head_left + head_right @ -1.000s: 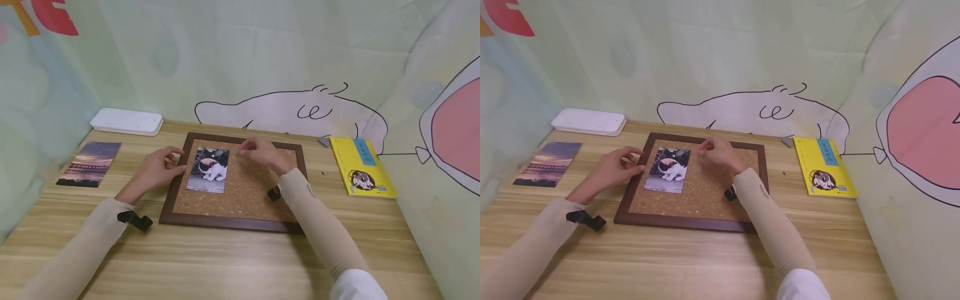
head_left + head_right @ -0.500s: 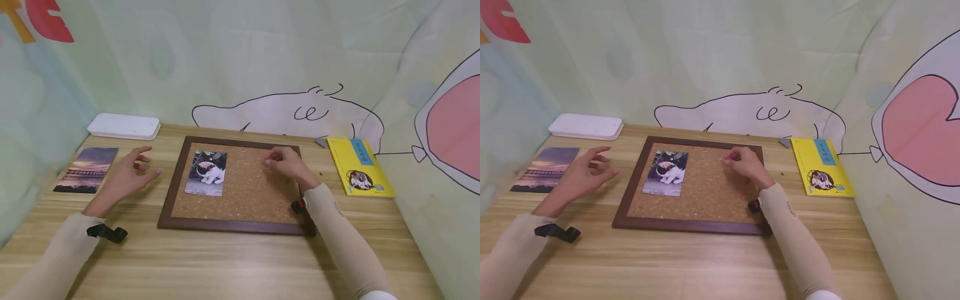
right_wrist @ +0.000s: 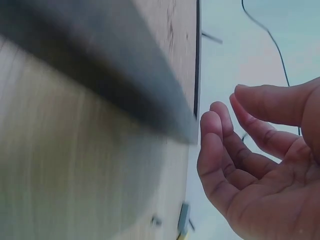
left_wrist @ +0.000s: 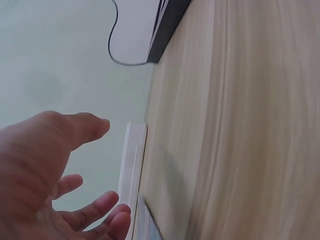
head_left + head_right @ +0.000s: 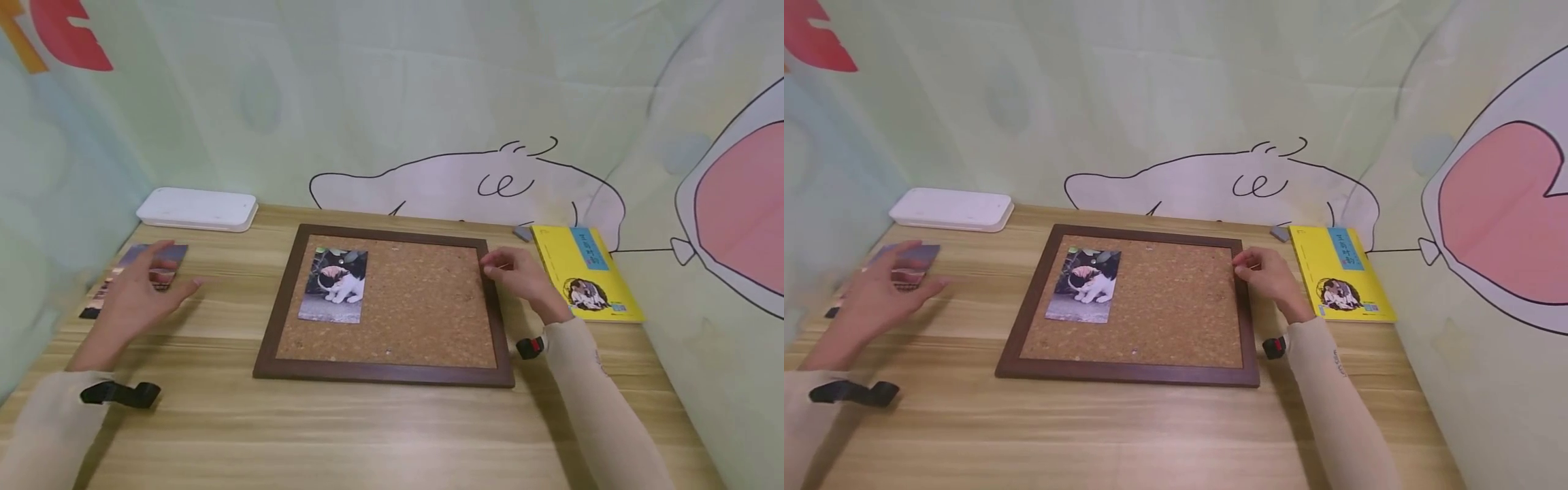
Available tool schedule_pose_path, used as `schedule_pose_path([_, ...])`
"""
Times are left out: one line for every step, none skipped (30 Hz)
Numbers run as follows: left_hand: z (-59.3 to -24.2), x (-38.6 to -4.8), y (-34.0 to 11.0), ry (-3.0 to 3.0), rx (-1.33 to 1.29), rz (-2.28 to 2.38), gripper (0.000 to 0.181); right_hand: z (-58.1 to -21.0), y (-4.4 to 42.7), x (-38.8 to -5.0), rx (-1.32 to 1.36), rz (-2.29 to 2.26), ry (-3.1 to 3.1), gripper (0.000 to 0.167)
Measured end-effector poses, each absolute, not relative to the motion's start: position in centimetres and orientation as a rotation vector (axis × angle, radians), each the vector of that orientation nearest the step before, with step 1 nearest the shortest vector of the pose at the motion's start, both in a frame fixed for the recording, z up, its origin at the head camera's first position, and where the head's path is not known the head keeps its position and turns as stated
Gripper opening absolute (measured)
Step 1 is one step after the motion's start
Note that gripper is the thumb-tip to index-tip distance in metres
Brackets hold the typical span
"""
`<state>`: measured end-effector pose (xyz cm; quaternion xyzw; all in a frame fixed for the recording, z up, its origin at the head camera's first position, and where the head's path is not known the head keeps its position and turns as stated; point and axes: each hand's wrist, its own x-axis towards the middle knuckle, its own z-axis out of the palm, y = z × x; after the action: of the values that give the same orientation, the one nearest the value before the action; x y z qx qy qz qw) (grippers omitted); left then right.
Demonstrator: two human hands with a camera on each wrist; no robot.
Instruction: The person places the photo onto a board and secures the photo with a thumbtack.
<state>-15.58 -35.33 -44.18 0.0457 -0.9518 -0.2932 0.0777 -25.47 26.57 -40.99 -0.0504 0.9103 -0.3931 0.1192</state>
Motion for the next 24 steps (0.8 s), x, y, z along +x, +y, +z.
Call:
schedule_pose_path([-44.2, -15.5, -35.9, -2.846, 0.147, -0.881, 0.091, -41.0, 27.1, -25.4, -0.125, -1.144, 2.666, 0.029])
schedule_pose_path([-44.3, -15.4, -36.4, -2.844, 0.152, -0.883, 0.091, -40.9, 27.5, -25.3, -0.104, -1.139, 2.671, 0.030])
schedule_pose_path([-44.3, -15.2, -36.8, -2.843, 0.159, -0.882, 0.091, -40.9, 28.0, -25.3, -0.076, -1.132, 2.672, 0.030])
schedule_pose_path([-44.3, -15.1, -37.1, -2.845, 0.162, -0.879, 0.091, -40.9, 28.4, -25.3, -0.054, -1.119, 2.680, 0.031])
schedule_pose_path([-44.4, -15.0, -37.3, -2.848, 0.163, -0.877, 0.091, -40.9, 28.8, -25.2, -0.026, -1.102, 2.685, 0.031])
schedule_pose_path([-44.4, -15.0, -37.5, -2.855, 0.162, -0.876, 0.090, -40.9, 29.1, -25.2, 0.004, -1.078, 2.698, 0.031])
schedule_pose_path([-44.4, -15.0, -37.7, -2.868, 0.156, -0.873, 0.091, -40.9, 29.3, -25.2, 0.037, -1.047, 2.708, 0.032])
schedule_pose_path([-44.4, -15.0, -37.9, -2.875, 0.144, -0.854, 0.090, -40.8, 29.6, -25.2, 0.065, -1.021, 2.715, 0.032])
schedule_pose_path([-44.3, -15.1, -38.1, -2.884, 0.133, -0.831, 0.091, -40.8, 29.8, -25.2, 0.085, -0.991, 2.723, 0.033])
schedule_pose_path([-44.2, -15.2, -38.4, -2.888, 0.119, -0.811, 0.090, -40.8, 30.1, -25.2, 0.099, -0.954, 2.732, 0.033])
schedule_pose_path([-44.1, -15.2, -38.7, -2.897, 0.122, -0.792, 0.091, -40.8, 30.3, -25.3, 0.109, -0.913, 2.738, 0.034])
schedule_pose_path([-44.0, -15.3, -39.0, -2.900, 0.118, -0.773, 0.092, -40.9, 30.5, -25.4, 0.110, -0.872, 2.743, 0.034])
schedule_pose_path([-43.9, -15.3, -39.5, -2.903, 0.114, -0.746, 0.092, -41.0, 30.7, -25.5, 0.109, -0.830, 2.744, 0.035])
schedule_pose_path([-43.7, -15.3, -39.9, -2.899, 0.110, -0.720, 0.091, -41.2, 31.0, -25.5, 0.095, -0.794, 2.751, 0.035])
schedule_pose_path([-43.5, -15.2, -40.2, -2.900, 0.114, -0.693, 0.091, -41.4, 31.2, -25.6, 0.082, -0.758, 2.753, 0.035])
schedule_pose_path([-43.4, -15.2, -40.6, -2.902, 0.122, -0.666, 0.091, -41.7, 31.4, -25.6, 0.070, -0.727, 2.758, 0.035])
schedule_pose_path([-43.3, -15.0, -40.9, -2.910, 0.139, -0.640, 0.091, -41.9, 31.5, -25.6, 0.062, -0.705, 2.762, 0.034])
schedule_pose_path([-43.2, -14.9, -41.3, -2.915, 0.143, -0.612, 0.091, -42.1, 31.6, -25.6, 0.058, -0.692, 2.763, 0.034])
schedule_pose_path([-43.3, -14.8, -41.5, -2.923, 0.156, -0.580, 0.090, -42.3, 31.7, -25.6, 0.055, -0.678, 2.769, 0.034])
schedule_pose_path([-43.3, -14.7, -41.8, -2.940, 0.175, -0.560, 0.091, -42.5, 31.7, -25.6, 0.050, -0.670, 2.776, 0.033])
schedule_pose_path([-43.4, -14.5, -41.9, -2.962, 0.205, -0.542, 0.092, -42.6, 31.8, -25.6, 0.049, -0.666, 2.784, 0.033])
schedule_pose_path([-43.5, -14.5, -42.0, -2.983, 0.238, -0.530, 0.092, -42.7, 31.8, -25.5, 0.048, -0.663, 2.792, 0.032])
schedule_pose_path([-43.6, -14.4, -42.0, -3.004, 0.276, -0.524, 0.092, -42.8, 31.8, -25.5, 0.054, -0.665, 2.797, 0.031])
schedule_pose_path([-43.8, -14.3, -42.0, -3.020, 0.314, -0.516, 0.091, -42.8, 31.7, -25.5, 0.053, -0.661, 2.806, 0.030])
